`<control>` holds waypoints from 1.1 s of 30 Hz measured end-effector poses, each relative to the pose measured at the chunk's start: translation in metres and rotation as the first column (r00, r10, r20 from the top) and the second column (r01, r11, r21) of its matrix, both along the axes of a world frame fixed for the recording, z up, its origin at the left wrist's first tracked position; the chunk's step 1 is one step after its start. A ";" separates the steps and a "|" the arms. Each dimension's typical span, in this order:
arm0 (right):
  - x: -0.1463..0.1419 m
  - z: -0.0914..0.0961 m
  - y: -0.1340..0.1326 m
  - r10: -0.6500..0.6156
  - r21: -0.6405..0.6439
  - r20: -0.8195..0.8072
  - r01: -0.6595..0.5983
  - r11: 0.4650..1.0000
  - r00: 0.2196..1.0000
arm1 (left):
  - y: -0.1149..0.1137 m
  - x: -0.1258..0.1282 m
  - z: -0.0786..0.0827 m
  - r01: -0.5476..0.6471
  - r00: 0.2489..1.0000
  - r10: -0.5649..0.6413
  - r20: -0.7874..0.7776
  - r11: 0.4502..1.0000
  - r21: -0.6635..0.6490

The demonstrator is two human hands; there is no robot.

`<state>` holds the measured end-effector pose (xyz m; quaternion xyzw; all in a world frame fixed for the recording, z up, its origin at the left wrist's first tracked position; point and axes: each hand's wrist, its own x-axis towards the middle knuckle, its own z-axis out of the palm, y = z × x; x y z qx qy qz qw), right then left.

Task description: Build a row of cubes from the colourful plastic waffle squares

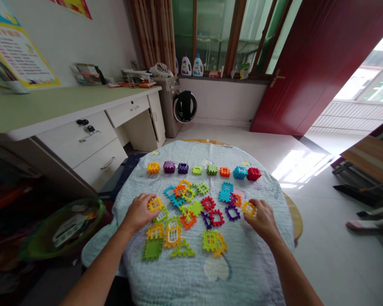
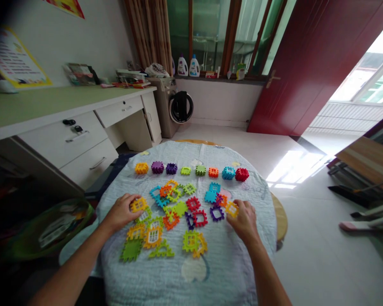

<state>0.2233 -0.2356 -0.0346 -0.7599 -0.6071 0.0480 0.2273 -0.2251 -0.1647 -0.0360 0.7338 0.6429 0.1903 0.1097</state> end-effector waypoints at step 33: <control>0.020 -0.035 0.031 -0.284 0.015 0.051 0.284 0.959 0.957 | 0.001 0.161 0.034 0.559 0.792 -0.589 -0.164 0.806 -0.194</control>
